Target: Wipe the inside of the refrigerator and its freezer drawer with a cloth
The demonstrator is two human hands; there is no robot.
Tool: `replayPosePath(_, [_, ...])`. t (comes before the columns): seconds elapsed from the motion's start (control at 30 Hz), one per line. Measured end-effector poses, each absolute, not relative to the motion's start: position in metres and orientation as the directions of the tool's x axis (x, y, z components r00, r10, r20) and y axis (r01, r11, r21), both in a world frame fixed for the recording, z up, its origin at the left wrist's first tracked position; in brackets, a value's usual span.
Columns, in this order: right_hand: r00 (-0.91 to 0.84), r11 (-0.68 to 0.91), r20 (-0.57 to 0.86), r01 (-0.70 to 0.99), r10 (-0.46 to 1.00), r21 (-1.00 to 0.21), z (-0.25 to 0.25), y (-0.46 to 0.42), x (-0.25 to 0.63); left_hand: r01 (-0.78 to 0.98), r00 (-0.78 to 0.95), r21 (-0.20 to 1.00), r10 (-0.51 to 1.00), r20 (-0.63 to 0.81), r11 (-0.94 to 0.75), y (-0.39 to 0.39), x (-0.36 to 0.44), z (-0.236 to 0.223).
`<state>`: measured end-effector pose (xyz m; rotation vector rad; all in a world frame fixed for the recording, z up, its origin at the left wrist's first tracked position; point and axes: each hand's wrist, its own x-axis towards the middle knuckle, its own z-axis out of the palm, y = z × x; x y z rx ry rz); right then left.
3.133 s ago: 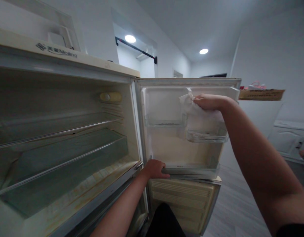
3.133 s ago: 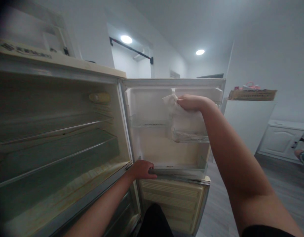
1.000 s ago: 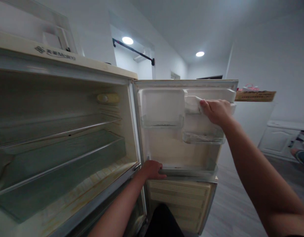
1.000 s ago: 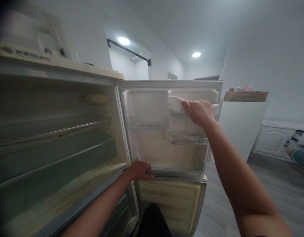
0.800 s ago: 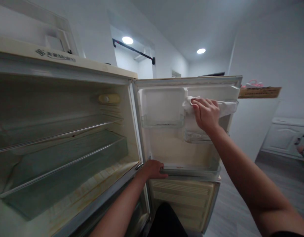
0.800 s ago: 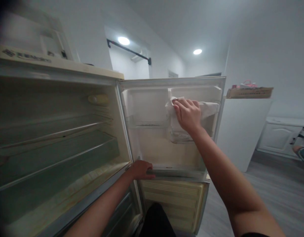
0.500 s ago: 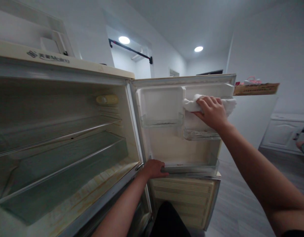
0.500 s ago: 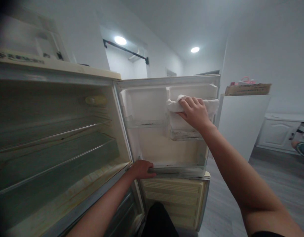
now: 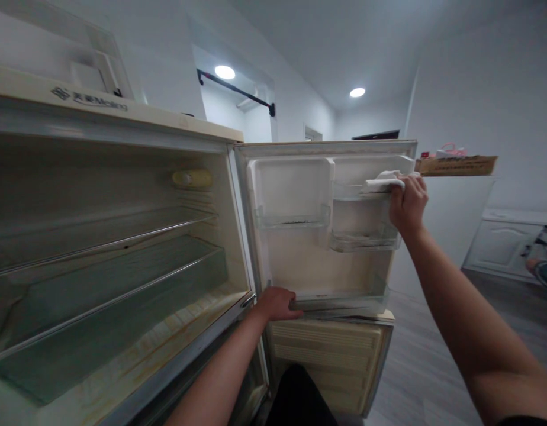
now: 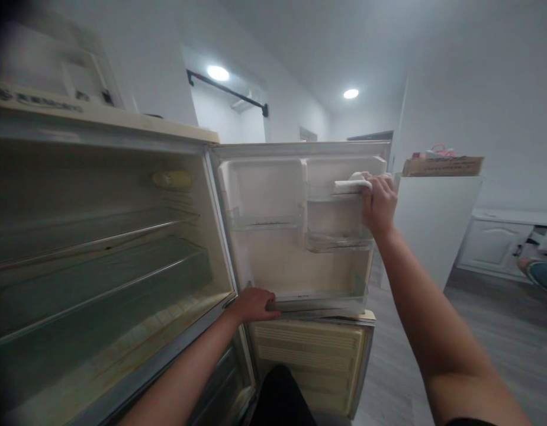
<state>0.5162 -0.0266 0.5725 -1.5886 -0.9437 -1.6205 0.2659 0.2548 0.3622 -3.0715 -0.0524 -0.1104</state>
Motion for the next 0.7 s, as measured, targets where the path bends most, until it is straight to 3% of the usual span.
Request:
replayPosePath(0.2, [-0.035,-0.333,0.982,0.942,-0.188,-0.030,0.560,-0.008,0.495,0.043,0.998,-0.055,0.040,0.055,-0.998,0.254,0.264,0.365])
replayPosePath(0.37, [0.022,-0.299,0.979,0.951,-0.201,-0.083,0.539,-0.002,0.467,0.042,0.998,-0.060,0.039,0.057,-0.997,0.256,0.264,0.363])
replayPosePath(0.47, [0.031,-0.387,0.998,0.921,-0.050,-0.048,0.527,0.000,0.453,0.038,0.997,-0.056,0.035,0.063,-0.998,0.257,0.264,0.362])
replayPosePath(0.53, [0.002,-0.429,0.993,0.902,0.121,0.051,0.523,0.002,0.442,0.037,0.998,-0.054,0.034,0.060,-0.998,0.257,0.264,0.362])
replayPosePath(0.63, [-0.046,-0.424,0.945,0.886,0.325,0.189,0.525,0.009,0.425,0.046,0.998,-0.051,0.044,0.040,-0.998,0.256,0.264,0.363])
replayPosePath(0.7, [-0.040,-0.400,0.913,0.890,0.406,0.217,0.530,0.017,0.416,0.051,0.998,-0.052,0.050,0.034,-0.997,0.256,0.263,0.364])
